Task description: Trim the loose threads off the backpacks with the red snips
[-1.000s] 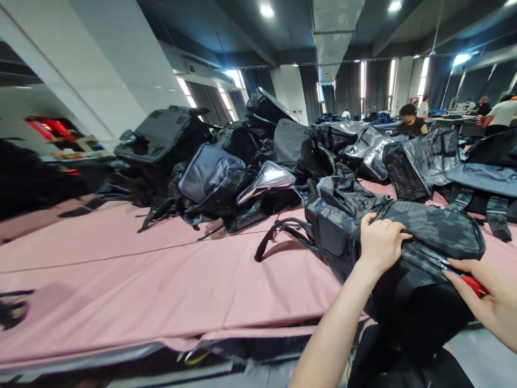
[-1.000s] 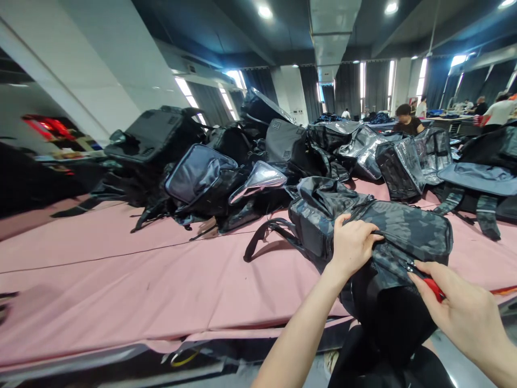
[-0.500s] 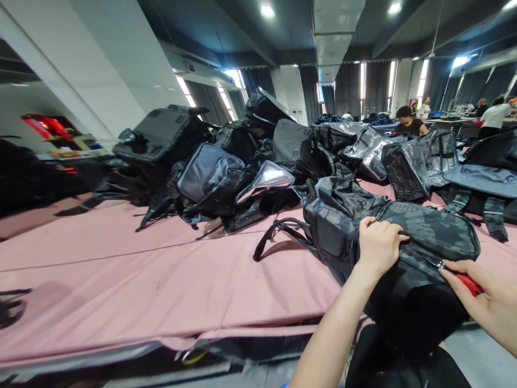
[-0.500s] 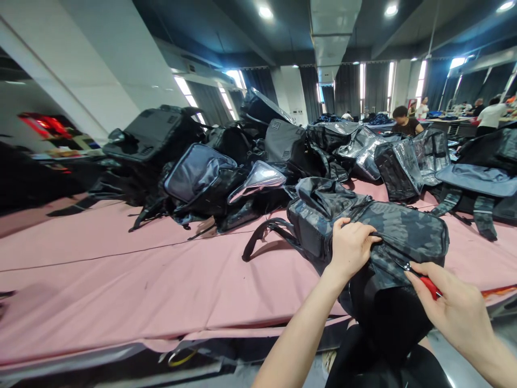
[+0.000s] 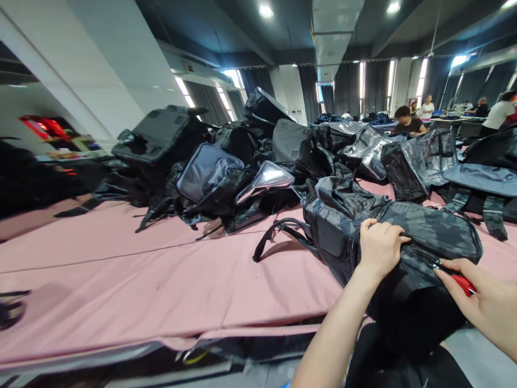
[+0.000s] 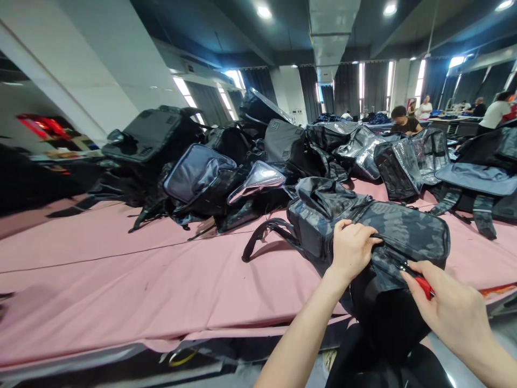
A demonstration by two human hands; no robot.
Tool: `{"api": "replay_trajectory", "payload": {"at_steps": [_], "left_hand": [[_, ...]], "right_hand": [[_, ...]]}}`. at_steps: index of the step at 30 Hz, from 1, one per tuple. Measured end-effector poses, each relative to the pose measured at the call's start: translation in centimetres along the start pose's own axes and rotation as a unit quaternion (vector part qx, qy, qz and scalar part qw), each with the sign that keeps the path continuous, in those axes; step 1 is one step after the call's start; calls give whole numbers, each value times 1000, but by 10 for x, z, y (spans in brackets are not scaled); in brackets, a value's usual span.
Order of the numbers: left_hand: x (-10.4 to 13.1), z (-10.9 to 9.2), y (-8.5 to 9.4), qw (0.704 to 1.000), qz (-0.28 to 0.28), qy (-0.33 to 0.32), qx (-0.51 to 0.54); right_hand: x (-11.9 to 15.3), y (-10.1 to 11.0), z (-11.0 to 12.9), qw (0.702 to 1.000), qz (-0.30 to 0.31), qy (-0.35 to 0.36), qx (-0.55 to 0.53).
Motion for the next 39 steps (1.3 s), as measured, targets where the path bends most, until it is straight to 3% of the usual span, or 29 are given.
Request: {"api": "replay_trajectory", "payload": {"at_steps": [12, 22, 25, 28, 31, 33, 34, 37, 38, 39], "left_hand": [[3, -2, -1, 1000, -8, -8, 6], [9, 0, 5, 999, -5, 30, 43], [36, 8, 13, 993, -69, 62, 67], [97, 22, 11, 972, -149, 155, 99], [186, 34, -17, 894, -181, 356, 202], [242, 27, -57, 809, -120, 480, 319], [266, 18, -80, 748, -78, 534, 388], [330, -13, -140, 448, -21, 728, 518], [341, -22, -153, 374, -15, 762, 529], [346, -26, -162, 327, -12, 781, 532]], "right_hand": [[9, -6, -7, 997, 49, -50, -29], [3, 2, -7, 996, 6, -22, -85], [11, 10, -15, 993, -23, -27, -113], [20, 20, -41, 990, -48, -74, -106], [19, 23, -76, 985, -31, -128, -109], [8, 15, -89, 984, 25, -109, -141], [1, 9, -91, 982, 61, -88, -158], [-16, -7, -89, 968, 134, -41, -209], [-22, -8, -87, 966, 130, -34, -219], [-27, -8, -85, 968, 116, -30, -220]]}}
Point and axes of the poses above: each hand's wrist, its own x-axis away from the middle knuckle, its own y-axis out of the back of the hand, z = x × y, the point moved 7 cm from there along -x, towards the middle knuckle, and after that the axes turned 4 degrees about y, right-handed, at the moved point
